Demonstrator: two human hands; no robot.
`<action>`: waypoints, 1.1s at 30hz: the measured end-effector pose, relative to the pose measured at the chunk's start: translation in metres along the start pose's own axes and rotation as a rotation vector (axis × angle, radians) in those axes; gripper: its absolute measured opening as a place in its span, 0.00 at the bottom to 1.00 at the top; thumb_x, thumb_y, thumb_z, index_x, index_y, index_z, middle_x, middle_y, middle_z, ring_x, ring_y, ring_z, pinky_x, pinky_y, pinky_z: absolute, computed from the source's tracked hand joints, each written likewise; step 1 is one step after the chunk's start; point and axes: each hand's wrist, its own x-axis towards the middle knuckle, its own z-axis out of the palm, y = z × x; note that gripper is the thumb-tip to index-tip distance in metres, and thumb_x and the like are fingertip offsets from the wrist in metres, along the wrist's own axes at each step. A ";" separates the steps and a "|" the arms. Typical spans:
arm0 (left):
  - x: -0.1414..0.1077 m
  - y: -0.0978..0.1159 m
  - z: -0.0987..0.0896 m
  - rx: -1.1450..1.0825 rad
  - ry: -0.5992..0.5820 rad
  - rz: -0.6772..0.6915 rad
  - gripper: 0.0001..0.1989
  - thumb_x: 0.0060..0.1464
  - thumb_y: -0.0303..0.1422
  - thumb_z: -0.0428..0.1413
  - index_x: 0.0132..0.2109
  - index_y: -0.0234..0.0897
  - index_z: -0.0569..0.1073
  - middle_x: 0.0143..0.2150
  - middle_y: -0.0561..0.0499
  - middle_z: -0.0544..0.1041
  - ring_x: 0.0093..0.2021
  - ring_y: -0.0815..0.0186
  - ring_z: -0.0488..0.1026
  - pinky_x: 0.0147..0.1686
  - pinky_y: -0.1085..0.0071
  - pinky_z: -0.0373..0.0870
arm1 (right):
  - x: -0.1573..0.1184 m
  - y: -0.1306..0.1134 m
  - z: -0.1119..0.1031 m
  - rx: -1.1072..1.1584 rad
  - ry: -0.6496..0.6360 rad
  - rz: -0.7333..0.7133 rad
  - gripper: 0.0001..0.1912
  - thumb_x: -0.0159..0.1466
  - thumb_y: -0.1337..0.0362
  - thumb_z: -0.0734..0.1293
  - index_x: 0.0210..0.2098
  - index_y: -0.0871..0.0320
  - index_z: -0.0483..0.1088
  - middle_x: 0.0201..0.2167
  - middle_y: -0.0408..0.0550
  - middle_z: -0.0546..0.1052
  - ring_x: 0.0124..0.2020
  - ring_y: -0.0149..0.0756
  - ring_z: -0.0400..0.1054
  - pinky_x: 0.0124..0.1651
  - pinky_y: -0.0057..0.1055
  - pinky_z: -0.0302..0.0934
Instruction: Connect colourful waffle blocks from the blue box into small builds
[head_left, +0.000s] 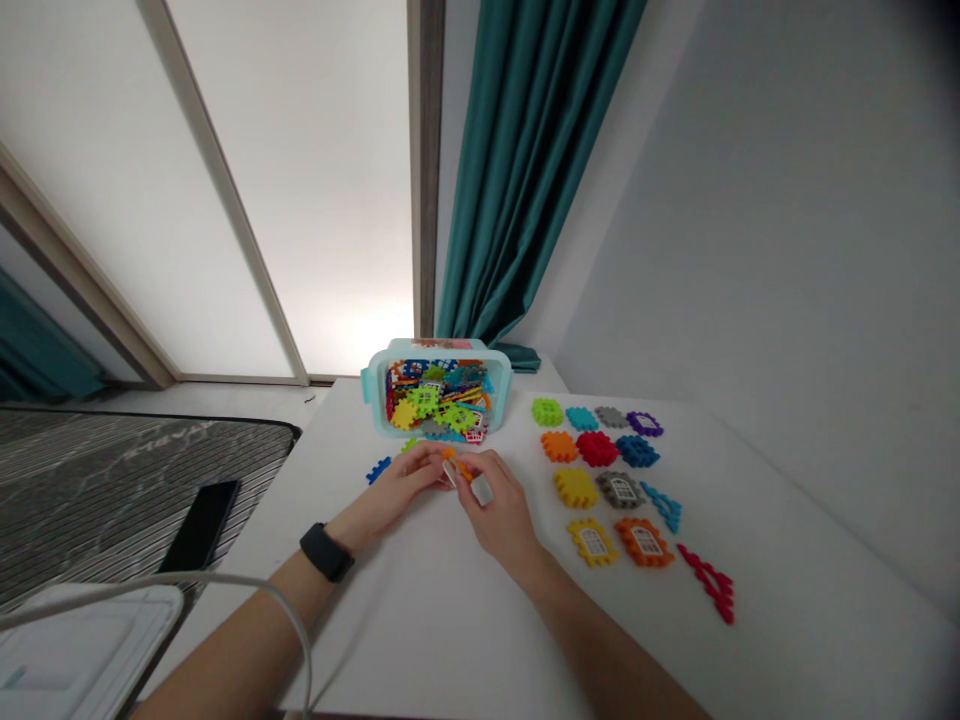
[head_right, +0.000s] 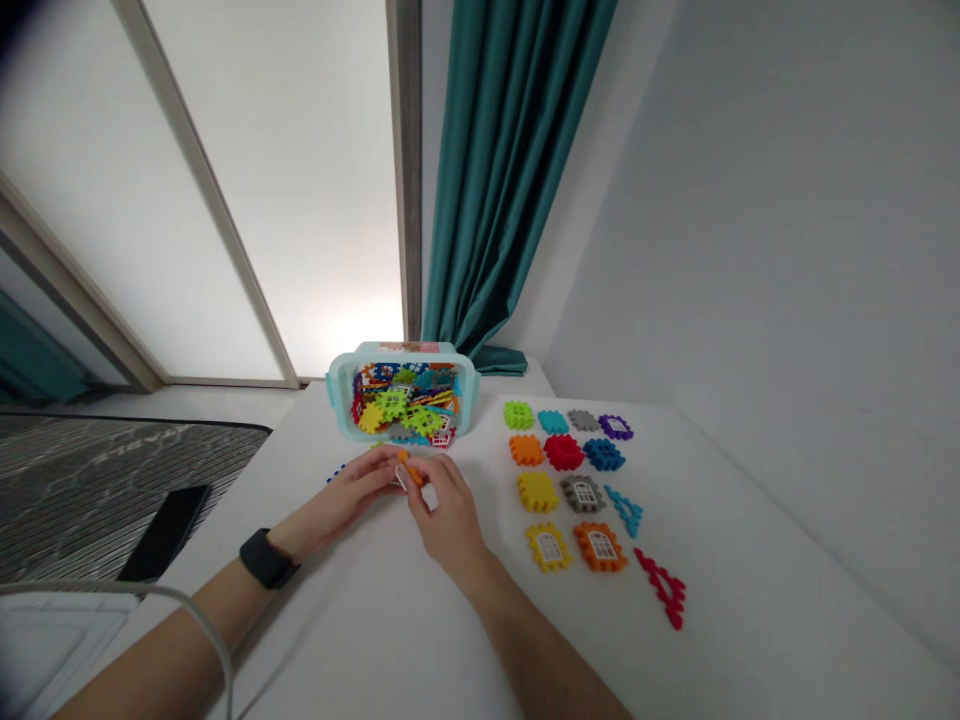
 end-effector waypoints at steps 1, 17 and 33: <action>0.000 -0.001 0.000 0.000 -0.007 0.000 0.18 0.52 0.39 0.66 0.48 0.37 0.75 0.43 0.47 0.79 0.44 0.63 0.75 0.50 0.65 0.69 | -0.001 0.000 0.000 -0.009 -0.005 -0.023 0.10 0.67 0.66 0.63 0.46 0.51 0.72 0.38 0.48 0.76 0.40 0.39 0.71 0.44 0.37 0.68; 0.001 -0.003 -0.002 0.181 -0.015 0.049 0.20 0.56 0.38 0.63 0.53 0.36 0.73 0.42 0.46 0.78 0.41 0.62 0.74 0.45 0.65 0.70 | 0.001 0.008 -0.001 0.072 0.088 0.213 0.09 0.66 0.64 0.63 0.45 0.55 0.71 0.40 0.48 0.77 0.36 0.37 0.72 0.39 0.33 0.67; 0.004 0.003 -0.004 0.336 0.137 0.100 0.14 0.56 0.41 0.60 0.42 0.35 0.75 0.32 0.51 0.77 0.32 0.66 0.72 0.37 0.70 0.68 | 0.004 0.014 0.005 0.393 0.048 0.505 0.11 0.61 0.57 0.69 0.33 0.55 0.66 0.26 0.41 0.74 0.29 0.34 0.70 0.35 0.31 0.64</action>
